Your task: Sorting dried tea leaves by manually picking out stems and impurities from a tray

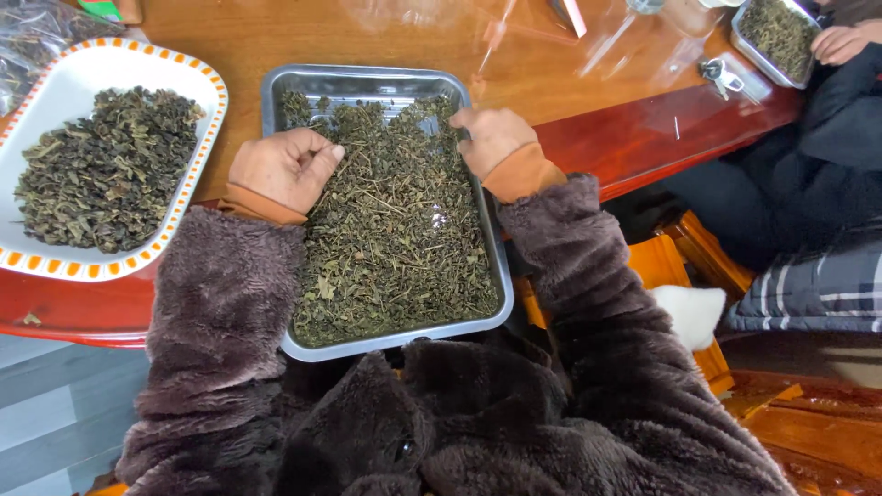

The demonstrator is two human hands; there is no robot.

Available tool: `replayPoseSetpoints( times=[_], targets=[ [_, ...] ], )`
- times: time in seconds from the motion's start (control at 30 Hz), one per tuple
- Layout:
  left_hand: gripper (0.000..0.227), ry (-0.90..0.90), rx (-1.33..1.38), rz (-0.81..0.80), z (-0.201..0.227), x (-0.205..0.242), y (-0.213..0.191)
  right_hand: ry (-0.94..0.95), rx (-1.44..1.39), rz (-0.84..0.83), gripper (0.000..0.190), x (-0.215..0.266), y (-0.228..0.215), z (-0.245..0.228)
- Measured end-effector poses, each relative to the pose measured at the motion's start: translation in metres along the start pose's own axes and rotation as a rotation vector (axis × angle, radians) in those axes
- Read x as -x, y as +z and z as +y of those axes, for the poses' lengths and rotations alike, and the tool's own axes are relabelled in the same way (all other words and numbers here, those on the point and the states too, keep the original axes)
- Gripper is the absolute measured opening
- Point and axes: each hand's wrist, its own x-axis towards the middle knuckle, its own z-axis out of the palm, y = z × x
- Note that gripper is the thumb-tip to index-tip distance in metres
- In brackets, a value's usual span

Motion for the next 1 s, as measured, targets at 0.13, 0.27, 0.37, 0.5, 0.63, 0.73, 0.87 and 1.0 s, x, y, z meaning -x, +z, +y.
replayPoseSetpoints(
  times=[0.13,0.27,0.37,0.5,0.63,0.73,0.87,1.0],
  targets=[
    [0.015,-0.001,0.000,-0.015,0.003,0.000,-0.002,0.089,0.176,-0.016,0.022,0.000,-0.014,-0.039],
    [0.011,-0.034,-0.025,-0.022,0.002,-0.003,-0.001,0.067,0.258,-0.076,0.022,-0.006,-0.011,-0.062],
    [0.011,-0.062,-0.055,-0.041,0.003,0.001,-0.001,0.006,0.193,-0.148,0.028,0.015,-0.037,-0.085],
    [0.011,-0.098,-0.084,-0.046,-0.001,-0.002,0.003,-0.097,-0.165,-0.172,0.035,0.026,-0.038,-0.077],
    [0.009,-0.067,-0.086,-0.056,-0.007,-0.003,0.007,-0.236,-0.528,-0.135,0.027,0.036,-0.045,-0.076],
    [0.008,-0.089,-0.083,-0.064,-0.007,-0.001,0.008,-0.305,-0.725,-0.069,0.026,0.035,-0.041,-0.075],
    [0.006,-0.085,-0.066,-0.040,-0.006,-0.001,0.009,-0.306,-0.423,0.043,0.019,-0.013,-0.024,-0.075],
    [0.006,-0.073,-0.072,-0.042,-0.006,-0.001,0.008,-0.195,-0.169,0.067,0.024,-0.069,0.014,-0.078]
  ],
)
